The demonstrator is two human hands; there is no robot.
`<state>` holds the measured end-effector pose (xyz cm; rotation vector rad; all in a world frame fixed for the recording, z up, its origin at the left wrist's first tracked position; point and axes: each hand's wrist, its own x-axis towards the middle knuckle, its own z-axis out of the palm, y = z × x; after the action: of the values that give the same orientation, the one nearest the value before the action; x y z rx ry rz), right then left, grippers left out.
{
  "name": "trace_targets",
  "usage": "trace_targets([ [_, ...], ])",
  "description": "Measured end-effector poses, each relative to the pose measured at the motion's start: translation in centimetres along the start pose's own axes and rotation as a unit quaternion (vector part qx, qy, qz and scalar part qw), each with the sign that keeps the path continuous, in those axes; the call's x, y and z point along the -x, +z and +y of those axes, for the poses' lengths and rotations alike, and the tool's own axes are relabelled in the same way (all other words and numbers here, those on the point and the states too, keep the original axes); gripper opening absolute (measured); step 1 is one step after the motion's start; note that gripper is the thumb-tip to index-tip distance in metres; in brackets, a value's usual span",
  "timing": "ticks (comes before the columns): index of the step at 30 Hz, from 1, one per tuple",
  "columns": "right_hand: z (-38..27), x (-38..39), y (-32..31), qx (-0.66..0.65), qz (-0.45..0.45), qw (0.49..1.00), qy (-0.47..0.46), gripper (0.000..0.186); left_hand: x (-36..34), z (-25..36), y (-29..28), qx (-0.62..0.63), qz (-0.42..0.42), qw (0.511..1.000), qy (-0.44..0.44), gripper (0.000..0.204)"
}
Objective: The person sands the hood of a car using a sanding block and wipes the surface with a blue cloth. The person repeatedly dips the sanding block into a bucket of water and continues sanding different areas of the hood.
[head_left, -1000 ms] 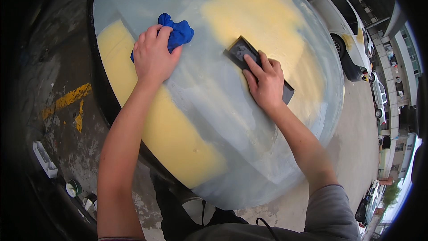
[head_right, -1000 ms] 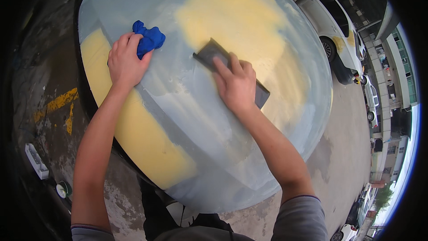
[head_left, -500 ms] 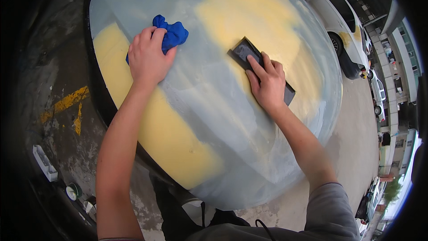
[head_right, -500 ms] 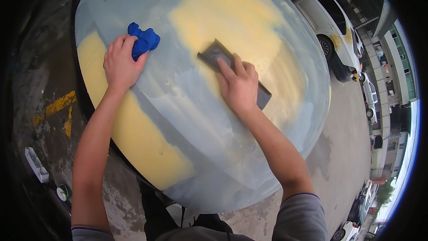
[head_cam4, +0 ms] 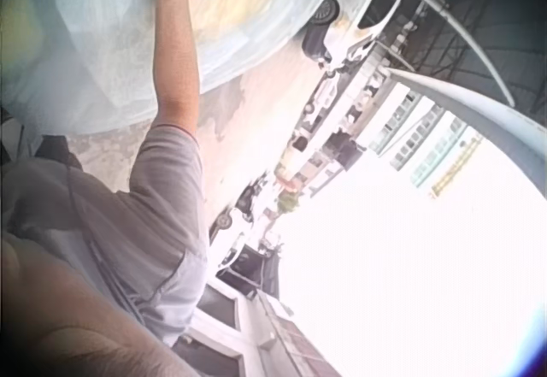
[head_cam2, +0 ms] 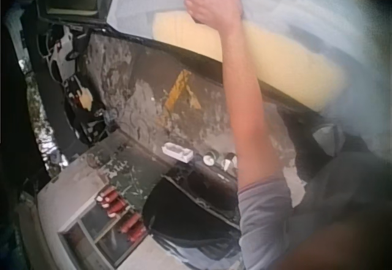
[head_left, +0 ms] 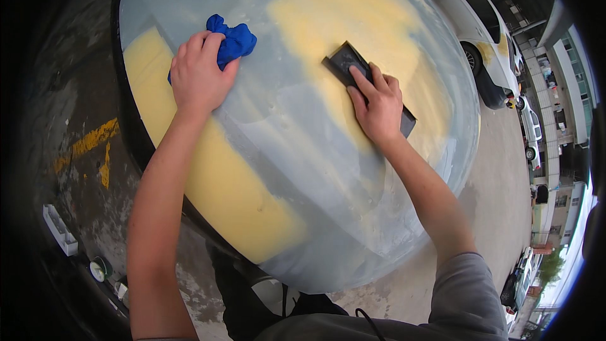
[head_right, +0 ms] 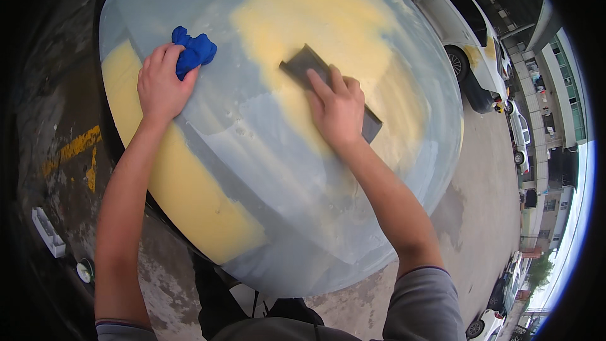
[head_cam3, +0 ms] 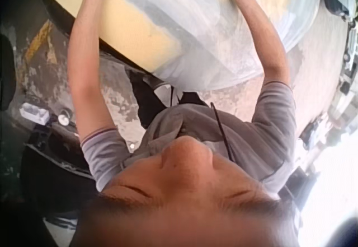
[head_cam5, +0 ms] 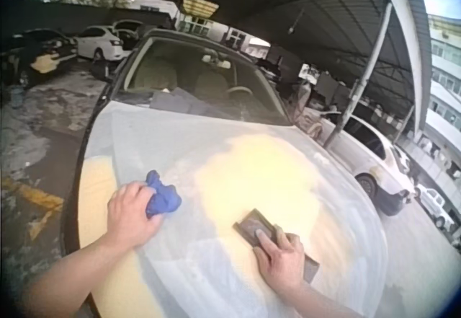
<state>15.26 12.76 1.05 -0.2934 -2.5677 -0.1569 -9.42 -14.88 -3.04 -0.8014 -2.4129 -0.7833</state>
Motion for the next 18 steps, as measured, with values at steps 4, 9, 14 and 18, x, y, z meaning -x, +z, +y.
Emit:
trace_targets([
  [4, 3.5, -5.6, 1.4, 0.037, 0.003, 0.996, 0.077, 0.039, -1.1, 2.0, 0.3, 0.035, 0.017, 0.999, 0.023, 0.042],
  [9, -3.2, 11.5, -5.0, -0.036, -0.028, 0.999, 0.001, 0.049, 0.5, -1.2, -0.9, -0.037, 0.013, 0.999, 0.007, 0.043],
  [14, -0.3, 3.1, -1.9, -0.005, -0.011, 0.999, -0.045, 0.048, -0.1, -0.2, -0.1, -0.014, -0.005, 1.000, 0.003, 0.044],
  [18, 2.4, -4.8, 1.0, 0.042, 0.004, 0.998, 0.040, 0.046, -1.0, 2.0, 0.4, 0.024, -0.005, 1.000, 0.014, 0.044],
])
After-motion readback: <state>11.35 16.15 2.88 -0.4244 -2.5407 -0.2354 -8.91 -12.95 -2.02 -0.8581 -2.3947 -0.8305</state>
